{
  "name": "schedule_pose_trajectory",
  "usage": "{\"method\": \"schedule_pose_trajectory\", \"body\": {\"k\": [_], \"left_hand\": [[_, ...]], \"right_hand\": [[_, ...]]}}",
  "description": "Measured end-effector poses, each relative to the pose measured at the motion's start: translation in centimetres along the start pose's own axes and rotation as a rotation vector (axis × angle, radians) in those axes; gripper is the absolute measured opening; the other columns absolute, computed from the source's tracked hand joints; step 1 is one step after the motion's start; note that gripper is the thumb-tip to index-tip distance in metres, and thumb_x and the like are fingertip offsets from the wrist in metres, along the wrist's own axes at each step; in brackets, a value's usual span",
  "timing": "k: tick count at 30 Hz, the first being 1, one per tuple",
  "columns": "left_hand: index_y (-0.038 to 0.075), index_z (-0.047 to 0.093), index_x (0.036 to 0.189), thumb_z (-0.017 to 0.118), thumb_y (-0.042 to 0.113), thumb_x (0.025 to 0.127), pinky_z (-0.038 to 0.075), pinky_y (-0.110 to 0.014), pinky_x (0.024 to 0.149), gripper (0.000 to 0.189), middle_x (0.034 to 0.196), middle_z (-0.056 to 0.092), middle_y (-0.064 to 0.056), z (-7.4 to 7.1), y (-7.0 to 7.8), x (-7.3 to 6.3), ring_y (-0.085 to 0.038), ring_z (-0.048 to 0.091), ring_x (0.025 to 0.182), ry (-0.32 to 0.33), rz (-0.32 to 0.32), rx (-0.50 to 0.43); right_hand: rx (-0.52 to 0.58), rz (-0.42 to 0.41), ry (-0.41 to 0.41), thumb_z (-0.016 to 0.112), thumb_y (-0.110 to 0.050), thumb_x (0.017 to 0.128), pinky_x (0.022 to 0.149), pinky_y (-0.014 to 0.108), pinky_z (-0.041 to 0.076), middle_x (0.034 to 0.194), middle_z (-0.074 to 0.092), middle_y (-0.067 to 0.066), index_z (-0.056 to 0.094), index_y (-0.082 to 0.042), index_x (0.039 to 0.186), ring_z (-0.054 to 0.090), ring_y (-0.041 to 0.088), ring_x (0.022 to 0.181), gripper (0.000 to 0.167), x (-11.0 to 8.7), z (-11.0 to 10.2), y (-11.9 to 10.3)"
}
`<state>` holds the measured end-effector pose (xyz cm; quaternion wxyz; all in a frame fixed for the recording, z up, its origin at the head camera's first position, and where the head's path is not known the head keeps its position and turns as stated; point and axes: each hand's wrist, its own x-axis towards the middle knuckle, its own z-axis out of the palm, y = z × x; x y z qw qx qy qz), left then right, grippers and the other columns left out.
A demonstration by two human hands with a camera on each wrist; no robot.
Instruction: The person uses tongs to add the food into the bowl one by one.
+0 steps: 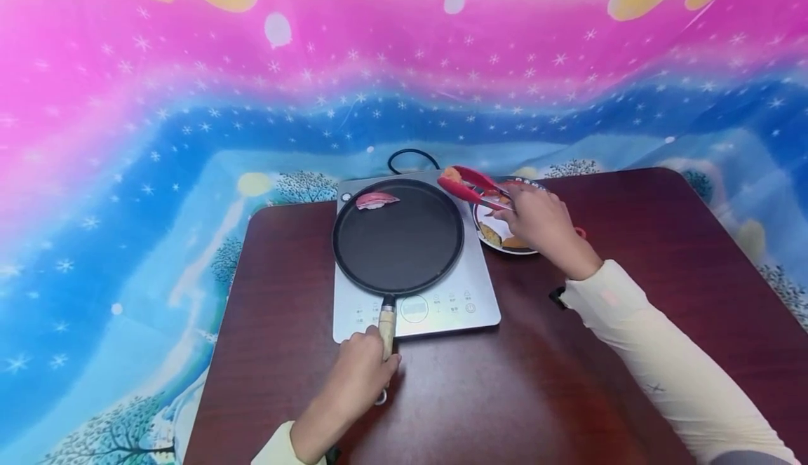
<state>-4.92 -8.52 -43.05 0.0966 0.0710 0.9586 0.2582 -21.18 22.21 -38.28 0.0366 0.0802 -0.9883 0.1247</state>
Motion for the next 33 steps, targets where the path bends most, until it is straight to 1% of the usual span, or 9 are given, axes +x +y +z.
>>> {"method": "schedule_pose_trajectory", "body": {"k": [5,6,8,13,17,21,23,29,33], "left_hand": [[-0.003,0.06,0.086,0.08,0.015,0.085,0.043,-0.022,0.042,0.027,0.064,0.055,-0.008,0.0,0.0,0.0,-0.014,0.054,0.05,0.003,0.003,0.008],[-0.003,0.06,0.086,0.08,0.015,0.084,0.043,-0.021,0.042,0.027,0.064,0.055,-0.007,0.0,0.0,0.0,-0.014,0.054,0.049,0.002,0.003,0.007],[-0.003,0.061,0.087,0.08,0.015,0.085,0.043,-0.021,0.042,0.027,0.064,0.055,-0.007,0.0,0.0,0.1,-0.014,0.054,0.049,0.0,0.002,0.008],[-0.004,0.061,0.088,0.08,0.015,0.085,0.042,-0.021,0.042,0.027,0.064,0.055,-0.007,0.0,0.0,0.1,-0.013,0.054,0.048,-0.004,-0.003,0.004],[-0.004,0.061,0.087,0.08,0.015,0.085,0.042,-0.021,0.041,0.027,0.063,0.054,-0.007,0.0,0.0,0.1,-0.013,0.053,0.048,-0.003,-0.003,0.002],[-0.003,0.061,0.086,0.08,0.014,0.084,0.041,-0.021,0.04,0.026,0.062,0.054,-0.006,0.0,-0.1,0.0,-0.013,0.052,0.046,0.005,0.001,0.002],[-0.003,0.061,0.085,0.08,0.014,0.084,0.041,-0.02,0.04,0.025,0.062,0.054,-0.006,0.1,-0.1,0.0,-0.013,0.052,0.046,0.007,0.005,-0.001],[-0.001,0.06,0.083,0.08,0.013,0.084,0.04,-0.019,0.039,0.025,0.063,0.056,-0.007,0.2,-0.2,0.0,-0.012,0.053,0.047,0.019,0.019,-0.009],[-0.001,0.059,0.083,0.08,0.013,0.084,0.04,-0.02,0.04,0.025,0.062,0.055,-0.007,0.2,-0.2,0.0,-0.013,0.053,0.046,0.026,0.02,-0.004]], "right_hand": [[-0.044,-0.061,-0.041,0.071,-0.028,0.097,0.078,0.057,0.056,0.106,0.069,0.025,0.061,0.007,0.129,0.068,0.041,0.093,0.048,1.1,-0.3,-1.4],[-0.047,-0.065,-0.053,0.071,-0.028,0.097,0.078,0.057,0.056,0.105,0.068,0.025,0.061,0.006,0.129,0.068,0.041,0.094,0.048,1.3,-0.3,-1.7],[-0.056,-0.069,-0.07,0.072,-0.028,0.097,0.078,0.057,0.057,0.108,0.068,0.025,0.06,0.006,0.13,0.068,0.041,0.095,0.049,1.7,-0.3,-2.1],[-0.079,-0.086,-0.078,0.074,-0.028,0.095,0.079,0.057,0.058,0.112,0.068,0.023,0.062,0.004,0.131,0.069,0.04,0.096,0.049,2.6,0.2,-3.0],[-0.062,-0.104,-0.087,0.074,-0.024,0.095,0.08,0.055,0.058,0.11,0.069,0.022,0.064,0.004,0.123,0.069,0.039,0.095,0.041,3.3,0.8,-3.5],[-0.04,-0.107,-0.107,0.074,-0.022,0.095,0.08,0.055,0.058,0.109,0.067,0.022,0.064,0.004,0.121,0.068,0.038,0.094,0.038,3.6,1.4,-3.7],[-0.041,-0.109,-0.114,0.074,-0.022,0.095,0.079,0.054,0.059,0.108,0.067,0.022,0.063,0.004,0.122,0.068,0.038,0.093,0.039,3.7,1.7,-3.8],[-0.064,-0.127,-0.079,0.078,-0.024,0.091,0.078,0.056,0.06,0.102,0.067,0.022,0.063,0.003,0.117,0.068,0.038,0.091,0.041,3.8,2.4,-4.0],[-0.073,-0.15,-0.053,0.08,-0.024,0.09,0.079,0.055,0.06,0.102,0.068,0.021,0.064,0.003,0.118,0.069,0.037,0.091,0.042,4.0,2.6,-4.2]]}}
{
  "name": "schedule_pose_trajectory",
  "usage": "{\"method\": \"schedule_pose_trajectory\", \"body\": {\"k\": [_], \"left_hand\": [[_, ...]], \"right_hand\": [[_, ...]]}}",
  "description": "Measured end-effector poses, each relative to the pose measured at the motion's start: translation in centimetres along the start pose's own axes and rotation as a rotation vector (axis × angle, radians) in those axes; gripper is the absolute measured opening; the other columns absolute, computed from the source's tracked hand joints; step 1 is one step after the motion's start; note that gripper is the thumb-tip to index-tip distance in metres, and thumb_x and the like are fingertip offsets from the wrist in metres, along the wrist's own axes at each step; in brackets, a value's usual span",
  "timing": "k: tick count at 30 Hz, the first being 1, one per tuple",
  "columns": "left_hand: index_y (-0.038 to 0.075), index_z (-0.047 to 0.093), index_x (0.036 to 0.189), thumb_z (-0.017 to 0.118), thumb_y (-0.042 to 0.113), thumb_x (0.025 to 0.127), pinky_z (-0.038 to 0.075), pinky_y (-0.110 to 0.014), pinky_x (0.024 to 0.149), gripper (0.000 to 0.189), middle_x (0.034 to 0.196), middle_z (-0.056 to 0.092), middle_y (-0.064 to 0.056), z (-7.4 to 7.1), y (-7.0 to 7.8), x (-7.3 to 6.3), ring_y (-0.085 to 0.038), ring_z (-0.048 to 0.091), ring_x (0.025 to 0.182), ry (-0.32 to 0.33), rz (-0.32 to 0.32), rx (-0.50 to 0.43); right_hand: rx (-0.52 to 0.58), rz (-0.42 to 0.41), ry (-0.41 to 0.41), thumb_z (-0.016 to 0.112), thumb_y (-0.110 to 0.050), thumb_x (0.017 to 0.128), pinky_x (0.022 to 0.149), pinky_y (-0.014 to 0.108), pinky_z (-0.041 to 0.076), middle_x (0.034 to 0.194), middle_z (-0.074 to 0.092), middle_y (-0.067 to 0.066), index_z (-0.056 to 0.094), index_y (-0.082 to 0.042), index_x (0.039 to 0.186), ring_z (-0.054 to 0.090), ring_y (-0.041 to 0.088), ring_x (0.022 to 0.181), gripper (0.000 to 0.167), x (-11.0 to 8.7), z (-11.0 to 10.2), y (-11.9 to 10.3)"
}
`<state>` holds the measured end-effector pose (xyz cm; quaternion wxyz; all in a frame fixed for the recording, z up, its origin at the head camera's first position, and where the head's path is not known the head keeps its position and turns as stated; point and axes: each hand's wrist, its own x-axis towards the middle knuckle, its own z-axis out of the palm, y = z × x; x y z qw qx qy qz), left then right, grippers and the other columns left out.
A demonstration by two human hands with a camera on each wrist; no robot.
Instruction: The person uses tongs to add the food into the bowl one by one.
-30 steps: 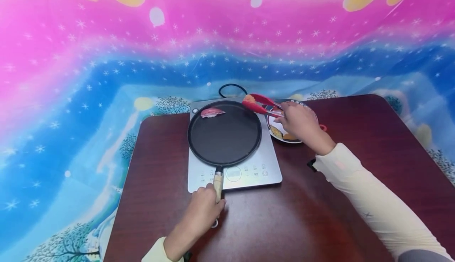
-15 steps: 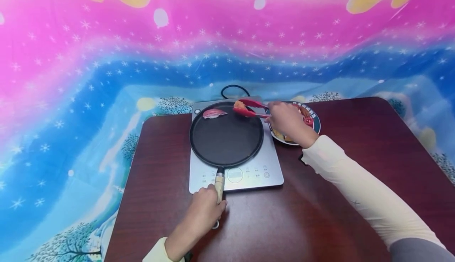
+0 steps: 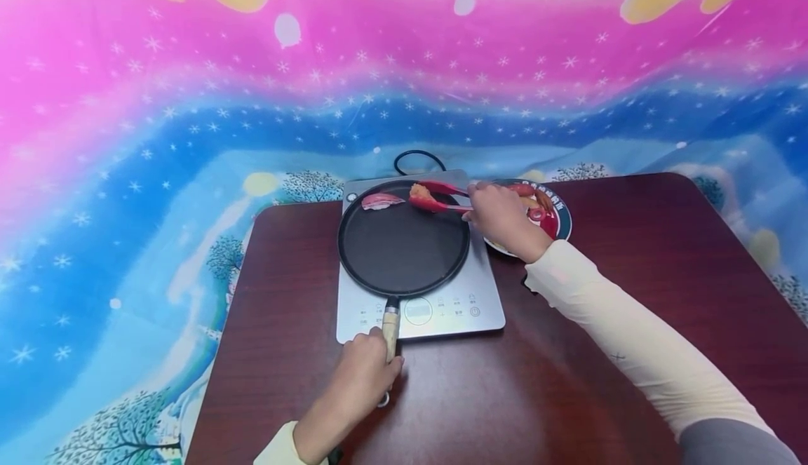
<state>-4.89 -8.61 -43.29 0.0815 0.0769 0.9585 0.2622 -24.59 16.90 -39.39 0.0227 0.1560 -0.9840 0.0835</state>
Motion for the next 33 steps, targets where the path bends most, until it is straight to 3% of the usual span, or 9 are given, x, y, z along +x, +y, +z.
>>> {"method": "schedule_pose_trajectory", "body": {"k": [9,17,33], "left_hand": [[0.0,0.059,0.082,0.081,0.014,0.083,0.041,-0.022,0.041,0.026,0.061,0.054,-0.006,-0.03,0.04,-0.05,-0.013,0.053,0.047,0.001,-0.004,0.003],[0.001,0.059,0.081,0.081,0.015,0.083,0.042,-0.022,0.041,0.026,0.061,0.055,-0.006,0.09,0.1,-0.05,-0.013,0.054,0.047,0.01,0.002,0.017],[-0.002,0.061,0.084,0.081,0.014,0.084,0.042,-0.021,0.042,0.026,0.062,0.055,-0.006,-0.06,0.17,-0.08,-0.013,0.054,0.048,-0.01,-0.016,-0.002]], "right_hand": [[-0.006,-0.015,0.024,0.079,-0.02,0.09,0.081,0.054,0.061,0.107,0.069,0.022,0.066,0.004,0.12,0.069,0.037,0.096,0.041,0.37,0.29,-0.62],[0.002,0.025,-0.019,0.081,-0.022,0.088,0.085,0.056,0.06,0.113,0.069,0.023,0.065,0.003,0.125,0.068,0.036,0.098,0.047,0.53,0.25,-0.56],[0.032,0.016,-0.066,0.078,-0.023,0.091,0.083,0.054,0.06,0.108,0.066,0.022,0.065,0.005,0.123,0.067,0.035,0.092,0.044,0.8,0.74,-0.18]]}}
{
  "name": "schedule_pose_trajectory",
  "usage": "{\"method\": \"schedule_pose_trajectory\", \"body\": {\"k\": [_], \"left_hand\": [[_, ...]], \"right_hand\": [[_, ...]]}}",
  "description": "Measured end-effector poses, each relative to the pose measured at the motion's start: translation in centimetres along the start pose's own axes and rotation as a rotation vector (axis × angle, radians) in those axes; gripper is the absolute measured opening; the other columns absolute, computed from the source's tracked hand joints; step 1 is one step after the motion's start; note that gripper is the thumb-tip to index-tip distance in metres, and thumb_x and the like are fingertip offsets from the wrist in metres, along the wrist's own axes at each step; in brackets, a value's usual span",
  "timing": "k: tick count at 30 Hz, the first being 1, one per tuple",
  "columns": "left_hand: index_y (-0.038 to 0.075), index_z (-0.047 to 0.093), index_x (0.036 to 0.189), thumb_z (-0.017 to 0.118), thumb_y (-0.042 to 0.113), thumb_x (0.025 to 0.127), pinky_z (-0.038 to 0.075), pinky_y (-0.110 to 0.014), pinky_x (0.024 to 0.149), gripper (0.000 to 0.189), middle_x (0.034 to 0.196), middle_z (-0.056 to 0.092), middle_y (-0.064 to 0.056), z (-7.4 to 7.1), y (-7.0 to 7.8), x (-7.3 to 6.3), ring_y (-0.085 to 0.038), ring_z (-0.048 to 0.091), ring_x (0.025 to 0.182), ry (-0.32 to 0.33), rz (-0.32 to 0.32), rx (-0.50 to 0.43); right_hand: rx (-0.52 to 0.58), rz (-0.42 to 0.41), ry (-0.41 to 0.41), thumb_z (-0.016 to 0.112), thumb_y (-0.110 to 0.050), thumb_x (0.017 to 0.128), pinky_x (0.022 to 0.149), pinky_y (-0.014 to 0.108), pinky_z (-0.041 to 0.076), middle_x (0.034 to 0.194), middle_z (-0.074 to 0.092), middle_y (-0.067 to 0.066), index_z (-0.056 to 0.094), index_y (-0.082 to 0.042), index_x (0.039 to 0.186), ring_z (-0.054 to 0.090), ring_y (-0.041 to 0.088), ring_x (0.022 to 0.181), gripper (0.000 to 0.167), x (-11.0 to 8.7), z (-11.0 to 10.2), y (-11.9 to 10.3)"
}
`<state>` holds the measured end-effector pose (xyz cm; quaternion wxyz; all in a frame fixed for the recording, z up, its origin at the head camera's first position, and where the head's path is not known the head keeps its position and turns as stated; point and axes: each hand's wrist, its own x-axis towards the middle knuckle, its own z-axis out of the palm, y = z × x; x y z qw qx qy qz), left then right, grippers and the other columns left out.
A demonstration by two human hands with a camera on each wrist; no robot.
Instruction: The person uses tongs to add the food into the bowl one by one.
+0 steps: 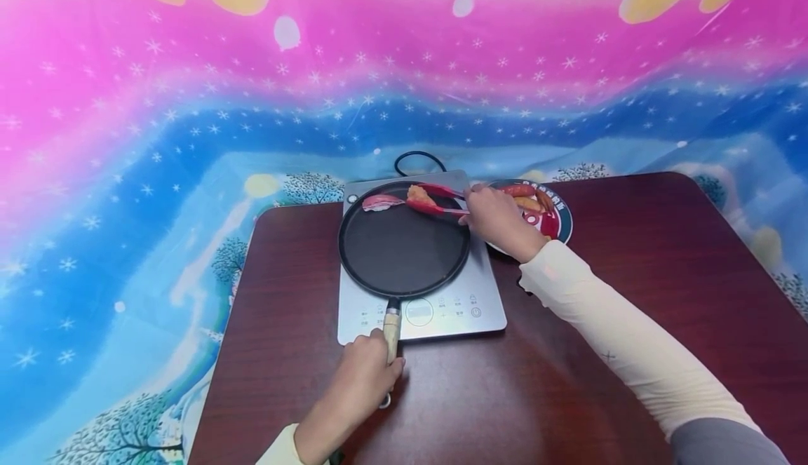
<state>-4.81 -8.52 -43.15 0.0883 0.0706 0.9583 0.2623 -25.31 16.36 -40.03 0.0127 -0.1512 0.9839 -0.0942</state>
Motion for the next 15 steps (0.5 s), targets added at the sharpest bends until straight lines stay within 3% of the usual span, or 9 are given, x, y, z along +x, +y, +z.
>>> {"method": "schedule_pose_trajectory", "body": {"k": [15], "left_hand": [[-0.002,0.06,0.085,0.08,0.014,0.084,0.042,-0.022,0.042,0.026,0.062,0.055,-0.006,0.03,0.02,0.01,-0.013,0.053,0.048,-0.003,0.002,0.009]], "right_hand": [[0.09,-0.017,-0.022,0.08,-0.026,0.091,0.087,0.051,0.058,0.112,0.065,0.023,0.058,0.007,0.134,0.066,0.034,0.094,0.058,-0.41,0.12,0.64]]}}
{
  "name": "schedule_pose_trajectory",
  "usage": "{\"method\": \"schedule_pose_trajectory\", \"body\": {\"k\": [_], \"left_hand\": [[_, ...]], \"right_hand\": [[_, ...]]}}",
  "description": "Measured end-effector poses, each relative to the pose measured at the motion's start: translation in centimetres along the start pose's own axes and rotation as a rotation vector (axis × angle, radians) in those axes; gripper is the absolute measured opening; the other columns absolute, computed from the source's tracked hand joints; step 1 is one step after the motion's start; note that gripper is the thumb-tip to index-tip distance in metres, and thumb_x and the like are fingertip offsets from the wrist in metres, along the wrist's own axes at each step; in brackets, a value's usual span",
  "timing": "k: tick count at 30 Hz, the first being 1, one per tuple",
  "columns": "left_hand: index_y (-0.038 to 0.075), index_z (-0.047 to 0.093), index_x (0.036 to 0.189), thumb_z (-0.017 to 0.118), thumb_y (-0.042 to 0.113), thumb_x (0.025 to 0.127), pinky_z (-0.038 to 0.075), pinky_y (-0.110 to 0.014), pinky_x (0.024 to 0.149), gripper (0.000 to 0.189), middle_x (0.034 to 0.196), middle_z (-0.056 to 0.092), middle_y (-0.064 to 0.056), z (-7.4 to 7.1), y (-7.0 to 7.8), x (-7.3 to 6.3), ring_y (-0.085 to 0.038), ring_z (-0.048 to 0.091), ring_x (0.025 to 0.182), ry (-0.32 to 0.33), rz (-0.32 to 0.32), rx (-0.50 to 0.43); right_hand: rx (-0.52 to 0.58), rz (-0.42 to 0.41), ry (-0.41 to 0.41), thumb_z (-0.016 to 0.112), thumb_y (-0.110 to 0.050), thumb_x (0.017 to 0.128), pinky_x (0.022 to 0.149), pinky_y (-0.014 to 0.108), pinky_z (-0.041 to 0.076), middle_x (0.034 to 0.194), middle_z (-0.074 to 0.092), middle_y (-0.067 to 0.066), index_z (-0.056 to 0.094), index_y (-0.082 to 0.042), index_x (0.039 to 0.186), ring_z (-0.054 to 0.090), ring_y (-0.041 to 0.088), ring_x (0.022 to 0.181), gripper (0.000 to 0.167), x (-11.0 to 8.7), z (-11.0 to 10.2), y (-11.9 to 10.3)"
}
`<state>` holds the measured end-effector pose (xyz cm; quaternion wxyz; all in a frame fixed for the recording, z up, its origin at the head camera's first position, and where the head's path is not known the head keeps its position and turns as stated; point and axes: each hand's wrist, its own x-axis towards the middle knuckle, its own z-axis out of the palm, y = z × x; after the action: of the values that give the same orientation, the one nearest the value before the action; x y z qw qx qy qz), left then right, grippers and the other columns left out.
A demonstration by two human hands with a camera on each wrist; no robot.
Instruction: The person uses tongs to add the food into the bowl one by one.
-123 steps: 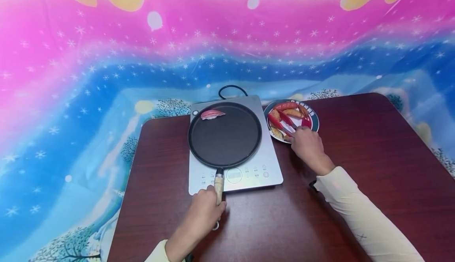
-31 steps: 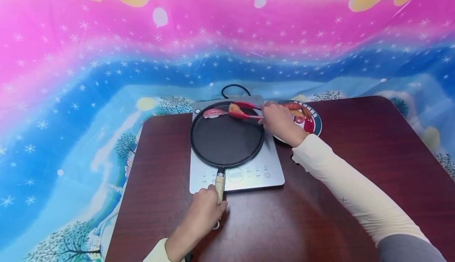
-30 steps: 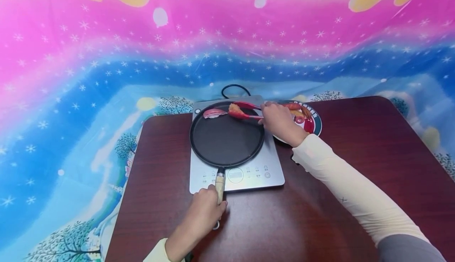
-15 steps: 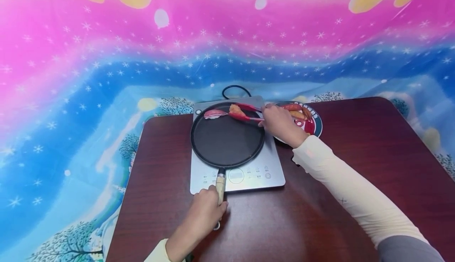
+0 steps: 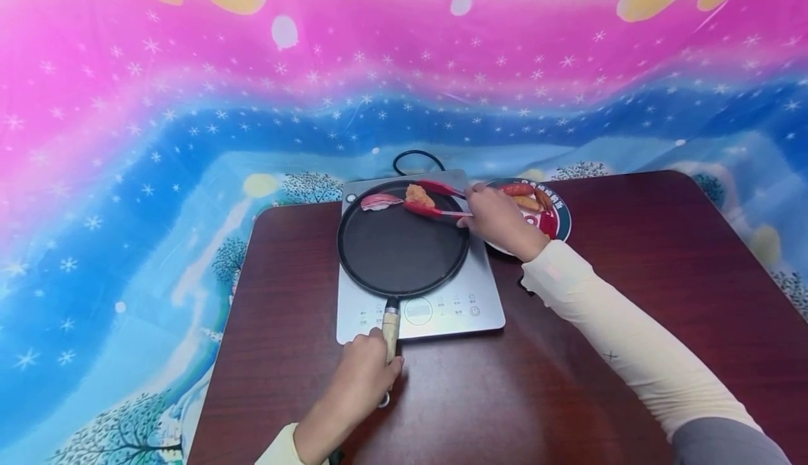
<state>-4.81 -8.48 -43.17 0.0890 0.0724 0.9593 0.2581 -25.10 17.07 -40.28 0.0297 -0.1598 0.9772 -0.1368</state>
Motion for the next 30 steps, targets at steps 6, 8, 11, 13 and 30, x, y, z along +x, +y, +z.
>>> {"method": "schedule_pose_trajectory", "body": {"k": [6,8,11,13,30], "left_hand": [[-0.003,0.061,0.086,0.08,0.014,0.084,0.042,-0.021,0.041,0.026,0.061,0.053,-0.005,0.0,0.1,0.1,-0.012,0.052,0.046,-0.012,-0.009,-0.011],[-0.004,0.061,0.086,0.08,0.014,0.084,0.042,-0.021,0.042,0.026,0.061,0.053,-0.005,0.0,0.1,0.2,-0.012,0.052,0.047,-0.01,-0.002,-0.007],[-0.003,0.061,0.086,0.08,0.014,0.084,0.042,-0.021,0.042,0.026,0.061,0.053,-0.005,0.0,0.2,0.2,-0.012,0.052,0.047,-0.009,0.001,-0.008],[-0.003,0.061,0.086,0.08,0.014,0.085,0.042,-0.021,0.041,0.026,0.061,0.053,-0.005,0.0,0.2,0.3,-0.012,0.052,0.047,-0.009,0.001,-0.008],[-0.002,0.061,0.085,0.081,0.016,0.084,0.044,-0.024,0.045,0.027,0.062,0.053,-0.005,0.1,0.0,-0.1,-0.014,0.053,0.05,-0.006,-0.001,0.003]], "right_hand": [[0.019,0.012,-0.052,0.08,-0.029,0.09,0.094,0.052,0.057,0.125,0.062,0.024,0.055,0.006,0.138,0.065,0.034,0.103,0.064,-0.1,0.0,0.5],[0.041,0.026,-0.068,0.08,-0.029,0.091,0.096,0.052,0.057,0.131,0.06,0.024,0.053,0.005,0.141,0.065,0.034,0.106,0.066,-0.1,-0.2,0.7],[0.085,0.046,-0.08,0.08,-0.031,0.091,0.096,0.053,0.057,0.139,0.057,0.024,0.048,0.003,0.146,0.066,0.033,0.105,0.072,-0.4,-0.6,1.1],[0.117,0.042,-0.072,0.08,-0.031,0.091,0.095,0.053,0.056,0.141,0.055,0.024,0.046,0.002,0.149,0.066,0.032,0.104,0.075,-0.6,-0.9,1.4],[0.188,0.11,0.079,0.087,-0.024,0.081,0.057,0.038,0.049,0.093,0.061,0.018,0.055,0.0,0.13,0.055,0.028,0.074,0.063,-4.6,-4.3,8.4]]}}
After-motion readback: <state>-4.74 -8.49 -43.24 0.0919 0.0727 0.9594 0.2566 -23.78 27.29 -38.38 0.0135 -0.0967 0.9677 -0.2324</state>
